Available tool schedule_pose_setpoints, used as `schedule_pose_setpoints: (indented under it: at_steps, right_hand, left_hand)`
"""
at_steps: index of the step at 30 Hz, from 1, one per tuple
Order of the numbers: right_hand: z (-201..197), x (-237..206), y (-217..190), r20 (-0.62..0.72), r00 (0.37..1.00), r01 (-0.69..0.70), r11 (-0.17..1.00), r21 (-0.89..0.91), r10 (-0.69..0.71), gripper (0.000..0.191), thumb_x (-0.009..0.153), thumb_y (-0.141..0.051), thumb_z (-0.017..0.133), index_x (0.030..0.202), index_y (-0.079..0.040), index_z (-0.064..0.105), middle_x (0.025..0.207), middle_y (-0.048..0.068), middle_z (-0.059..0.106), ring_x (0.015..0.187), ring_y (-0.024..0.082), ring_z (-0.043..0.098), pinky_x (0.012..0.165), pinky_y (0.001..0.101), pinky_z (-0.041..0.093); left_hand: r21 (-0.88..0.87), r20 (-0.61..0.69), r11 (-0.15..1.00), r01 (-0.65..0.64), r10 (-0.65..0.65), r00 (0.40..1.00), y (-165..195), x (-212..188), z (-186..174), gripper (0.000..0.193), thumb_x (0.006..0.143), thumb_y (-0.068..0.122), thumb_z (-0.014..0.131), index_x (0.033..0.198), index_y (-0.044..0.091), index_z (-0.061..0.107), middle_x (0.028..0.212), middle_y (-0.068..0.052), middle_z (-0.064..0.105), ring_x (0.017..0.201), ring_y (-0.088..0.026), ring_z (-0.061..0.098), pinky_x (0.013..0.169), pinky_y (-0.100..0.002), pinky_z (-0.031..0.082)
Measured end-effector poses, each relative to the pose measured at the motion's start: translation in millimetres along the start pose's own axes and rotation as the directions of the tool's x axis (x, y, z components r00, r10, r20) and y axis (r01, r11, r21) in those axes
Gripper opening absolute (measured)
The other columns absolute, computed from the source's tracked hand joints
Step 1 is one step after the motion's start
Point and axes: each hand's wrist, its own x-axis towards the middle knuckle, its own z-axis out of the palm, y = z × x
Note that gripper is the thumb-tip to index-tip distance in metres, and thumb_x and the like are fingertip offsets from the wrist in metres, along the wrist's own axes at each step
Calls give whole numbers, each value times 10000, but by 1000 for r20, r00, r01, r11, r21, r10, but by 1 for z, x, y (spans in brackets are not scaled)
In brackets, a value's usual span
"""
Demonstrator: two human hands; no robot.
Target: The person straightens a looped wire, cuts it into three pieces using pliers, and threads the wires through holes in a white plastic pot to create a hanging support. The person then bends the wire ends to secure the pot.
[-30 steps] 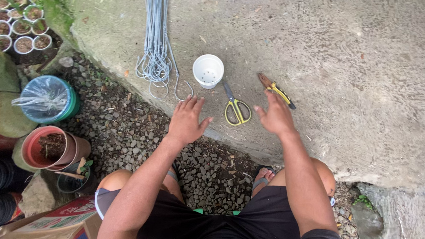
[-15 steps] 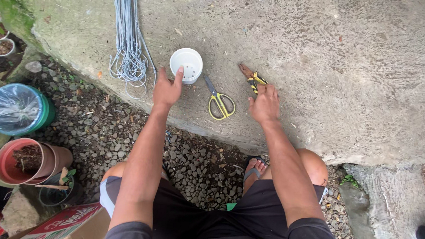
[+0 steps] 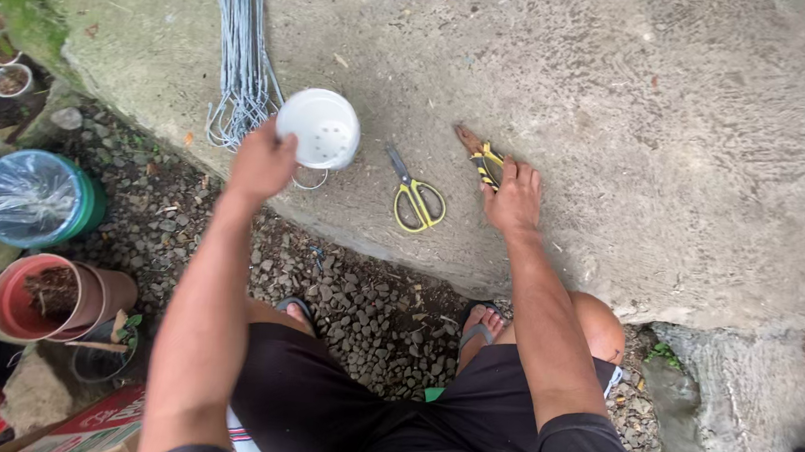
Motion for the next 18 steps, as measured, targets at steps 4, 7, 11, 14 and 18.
schedule_pose_setpoints:
  at_steps: [4, 7, 11, 14, 18]
  right_hand:
    - [14, -7, -21, -76, 985, 158, 987, 9, -157, 620, 893, -307, 781, 1364, 12, 533, 1305, 234, 553, 1223, 384, 507, 1060, 494, 431]
    - [29, -16, -53, 143, 970, 181, 978, 100, -195, 514, 985, -355, 716, 1316, 3, 552, 1249, 208, 563, 1121, 369, 576, 966, 499, 500]
    - [50, -37, -86, 370, 923, 76, 992, 102, -108, 461, 961, -355, 686, 1233, -10, 547, 1219, 205, 571, 996, 363, 653, 793, 497, 568]
    - [66, -44, -96, 299, 948, 91, 993, 69, -108, 424, 918, -323, 719, 1165, -9, 577, 1159, 196, 607, 1019, 353, 660, 792, 491, 574]
    - [84, -44, -101, 185, 975, 125, 992, 11, -125, 373, 868, -303, 763, 1067, -14, 634, 1111, 208, 642, 1019, 362, 673, 806, 482, 573]
  left_hand:
    - [-259, -74, 965, 28, -49, 996, -53, -62, -66, 367, 1001, 195, 536, 1283, -20, 632, 855, -90, 683, 664, -154, 621, 599, -311, 481]
    - [-493, -129, 870, 28, -104, 986, -115, -117, -83, 267, 1041, 164, 512, 1194, -21, 629, 903, -60, 666, 657, -117, 569, 589, -262, 453]
    - [-694, -273, 681, 234, -549, 790, -197, -166, -40, 268, 990, 139, 495, 1203, 16, 599, 794, -67, 601, 556, -138, 542, 490, -279, 443]
    - [-758, -263, 560, 335, -732, 629, -237, -187, -9, 288, 962, 149, 498, 1175, -9, 609, 857, -148, 644, 629, -216, 612, 528, -337, 457]
    - [-394, -553, 839, 376, -543, 632, -269, -206, -1, 422, 983, 219, 620, 1277, -83, 620, 1193, -249, 697, 1065, -349, 675, 909, -433, 495]
